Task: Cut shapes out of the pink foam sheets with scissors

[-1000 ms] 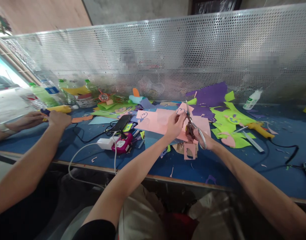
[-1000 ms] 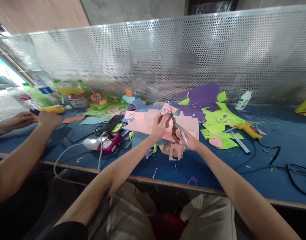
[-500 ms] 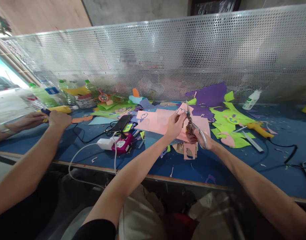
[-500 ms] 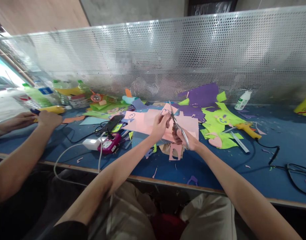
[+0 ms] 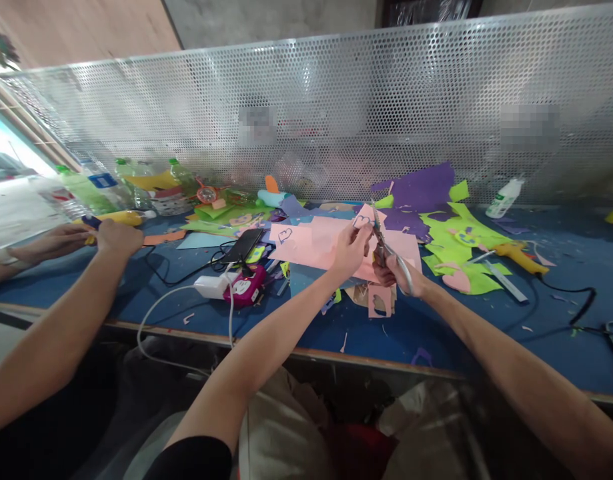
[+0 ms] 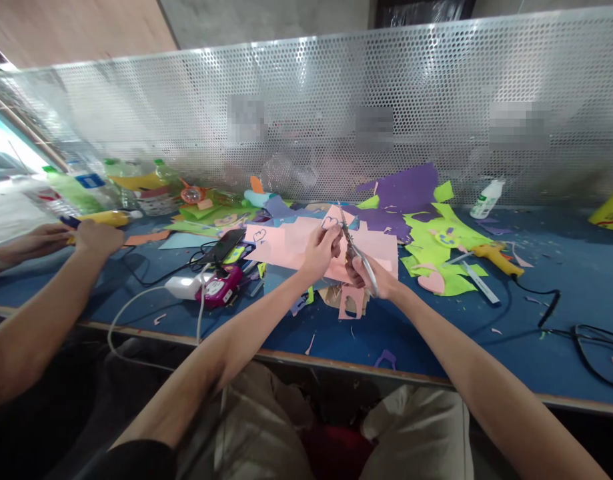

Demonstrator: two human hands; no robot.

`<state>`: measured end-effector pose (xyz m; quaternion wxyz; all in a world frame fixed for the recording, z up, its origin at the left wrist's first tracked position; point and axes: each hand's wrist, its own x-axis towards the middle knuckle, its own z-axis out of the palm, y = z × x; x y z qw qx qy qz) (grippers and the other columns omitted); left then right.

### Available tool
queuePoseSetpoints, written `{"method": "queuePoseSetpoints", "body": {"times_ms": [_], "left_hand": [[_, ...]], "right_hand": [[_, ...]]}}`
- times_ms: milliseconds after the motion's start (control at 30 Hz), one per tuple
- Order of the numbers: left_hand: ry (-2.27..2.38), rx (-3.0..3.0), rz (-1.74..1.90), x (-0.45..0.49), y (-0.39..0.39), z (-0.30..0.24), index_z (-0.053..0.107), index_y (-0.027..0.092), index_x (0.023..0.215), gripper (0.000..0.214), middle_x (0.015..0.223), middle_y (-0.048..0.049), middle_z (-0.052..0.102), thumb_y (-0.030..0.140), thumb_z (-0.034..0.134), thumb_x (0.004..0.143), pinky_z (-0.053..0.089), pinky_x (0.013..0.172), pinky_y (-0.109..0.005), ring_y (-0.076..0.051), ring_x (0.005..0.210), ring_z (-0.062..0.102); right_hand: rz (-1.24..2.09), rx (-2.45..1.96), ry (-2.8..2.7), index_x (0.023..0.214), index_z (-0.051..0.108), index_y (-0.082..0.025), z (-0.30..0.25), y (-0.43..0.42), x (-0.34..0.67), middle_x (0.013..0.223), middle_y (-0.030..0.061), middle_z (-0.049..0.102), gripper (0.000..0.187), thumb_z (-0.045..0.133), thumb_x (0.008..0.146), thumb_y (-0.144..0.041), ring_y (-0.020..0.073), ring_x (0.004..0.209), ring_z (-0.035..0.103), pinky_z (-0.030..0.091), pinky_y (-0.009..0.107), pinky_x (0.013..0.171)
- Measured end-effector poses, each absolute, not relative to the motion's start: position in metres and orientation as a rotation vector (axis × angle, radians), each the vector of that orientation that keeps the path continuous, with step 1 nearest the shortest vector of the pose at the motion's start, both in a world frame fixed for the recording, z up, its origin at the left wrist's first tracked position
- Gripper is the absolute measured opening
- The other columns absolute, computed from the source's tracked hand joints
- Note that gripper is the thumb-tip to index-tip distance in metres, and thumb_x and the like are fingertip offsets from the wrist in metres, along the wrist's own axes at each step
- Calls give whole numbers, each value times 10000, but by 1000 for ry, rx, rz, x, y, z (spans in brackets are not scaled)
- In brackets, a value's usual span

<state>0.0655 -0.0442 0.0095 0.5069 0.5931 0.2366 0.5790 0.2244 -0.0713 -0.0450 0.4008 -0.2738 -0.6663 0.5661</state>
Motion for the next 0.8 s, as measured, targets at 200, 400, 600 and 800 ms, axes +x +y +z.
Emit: {"method": "queuePoseSetpoints", "body": {"times_ms": [200, 400, 600, 800], "left_hand": [[656, 1500, 1518, 65, -38, 4, 477, 195, 738, 520, 575, 62, 391, 671, 606, 902, 303, 445, -234, -60, 467, 379], [690, 1587, 1584, 62, -32, 2, 515, 213, 856, 480, 593, 60, 402, 684, 536, 946, 289, 450, -245, -75, 465, 376], [703, 1692, 1585, 55, -27, 7, 558, 215, 873, 462, 597, 51, 385, 666, 520, 962, 244, 484, -262, -91, 486, 334], [721, 1877, 1558, 49, -32, 15, 558, 200, 793, 405, 598, 27, 436, 562, 572, 974, 256, 558, -275, -115, 554, 376]], "right_hand": [[1374, -778, -1715, 891, 411, -259, -40, -75, 224, 666, -95, 297, 556, 469, 806, -805, 71, 506, 220, 201, 234, 450], [1341, -832, -1748, 870, 415, -255, -41, -75, 226, 657, -87, 319, 533, 458, 834, -784, 76, 514, 246, 233, 231, 449], [1327, -834, -1751, 913, 443, -251, -39, -76, 229, 664, -91, 319, 501, 504, 850, -745, 75, 514, 248, 253, 224, 452], [1364, -780, -1711, 942, 462, -254, -37, -75, 233, 699, -81, 329, 497, 541, 838, -734, 80, 526, 267, 264, 228, 460]]}}
